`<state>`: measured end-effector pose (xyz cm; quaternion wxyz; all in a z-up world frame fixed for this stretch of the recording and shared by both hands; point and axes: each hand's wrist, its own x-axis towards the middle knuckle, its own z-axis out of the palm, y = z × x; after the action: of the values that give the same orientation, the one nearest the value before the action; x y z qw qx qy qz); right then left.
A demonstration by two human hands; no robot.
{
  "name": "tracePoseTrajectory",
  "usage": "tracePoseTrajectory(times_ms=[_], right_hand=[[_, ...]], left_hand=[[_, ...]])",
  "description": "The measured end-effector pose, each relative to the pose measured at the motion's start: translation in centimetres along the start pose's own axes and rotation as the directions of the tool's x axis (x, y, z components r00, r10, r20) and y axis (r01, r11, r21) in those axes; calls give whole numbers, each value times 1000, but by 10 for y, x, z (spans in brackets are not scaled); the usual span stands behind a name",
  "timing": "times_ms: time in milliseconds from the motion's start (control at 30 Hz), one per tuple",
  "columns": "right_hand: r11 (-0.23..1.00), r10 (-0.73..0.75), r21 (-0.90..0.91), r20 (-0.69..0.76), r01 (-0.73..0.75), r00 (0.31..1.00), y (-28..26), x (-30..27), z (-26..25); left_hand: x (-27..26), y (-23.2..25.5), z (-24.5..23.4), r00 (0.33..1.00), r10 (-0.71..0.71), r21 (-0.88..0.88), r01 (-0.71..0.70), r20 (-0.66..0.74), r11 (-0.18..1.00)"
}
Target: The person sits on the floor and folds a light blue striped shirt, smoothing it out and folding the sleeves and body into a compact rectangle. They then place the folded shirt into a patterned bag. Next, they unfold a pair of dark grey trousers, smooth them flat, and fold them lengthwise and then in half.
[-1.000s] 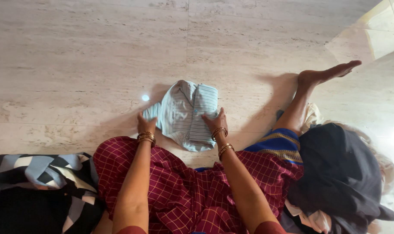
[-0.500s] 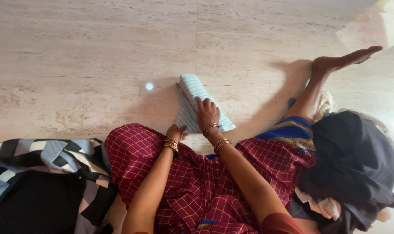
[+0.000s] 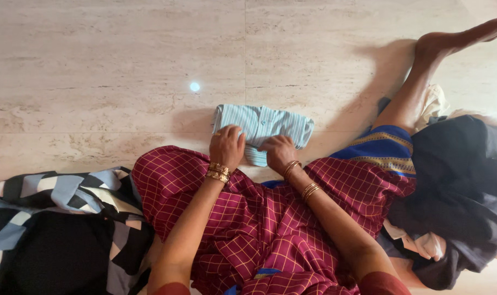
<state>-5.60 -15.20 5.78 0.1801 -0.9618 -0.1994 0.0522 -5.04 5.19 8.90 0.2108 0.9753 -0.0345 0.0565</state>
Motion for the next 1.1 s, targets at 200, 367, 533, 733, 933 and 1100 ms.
tracePoseTrajectory(times_ms=[200, 367, 533, 733, 933, 1100], right_hand=[[974, 198, 166, -318, -151, 927, 8, 47, -6], [960, 278, 28, -114, -277, 954, 18, 71, 11], [963, 267, 16, 41, -268, 963, 33, 93, 10], [961, 273, 51, 4, -272, 962, 55, 160, -14], [886, 457, 6, 155, -463, 876, 66, 183, -30], [932, 364, 36, -94, -362, 927, 87, 161, -17]], left_hand=[[52, 26, 62, 983, 166, 173, -150, -84, 974], [63, 7, 88, 992, -8, 233, -23, 128, 972], [74, -11, 86, 970, 2, 149, -39, 241, 988], [122, -28, 89, 976, -82, 191, 43, 203, 981], [135, -42, 81, 957, -217, 274, 159, 195, 948], [120, -65, 76, 953, -280, 275, 242, 111, 931]])
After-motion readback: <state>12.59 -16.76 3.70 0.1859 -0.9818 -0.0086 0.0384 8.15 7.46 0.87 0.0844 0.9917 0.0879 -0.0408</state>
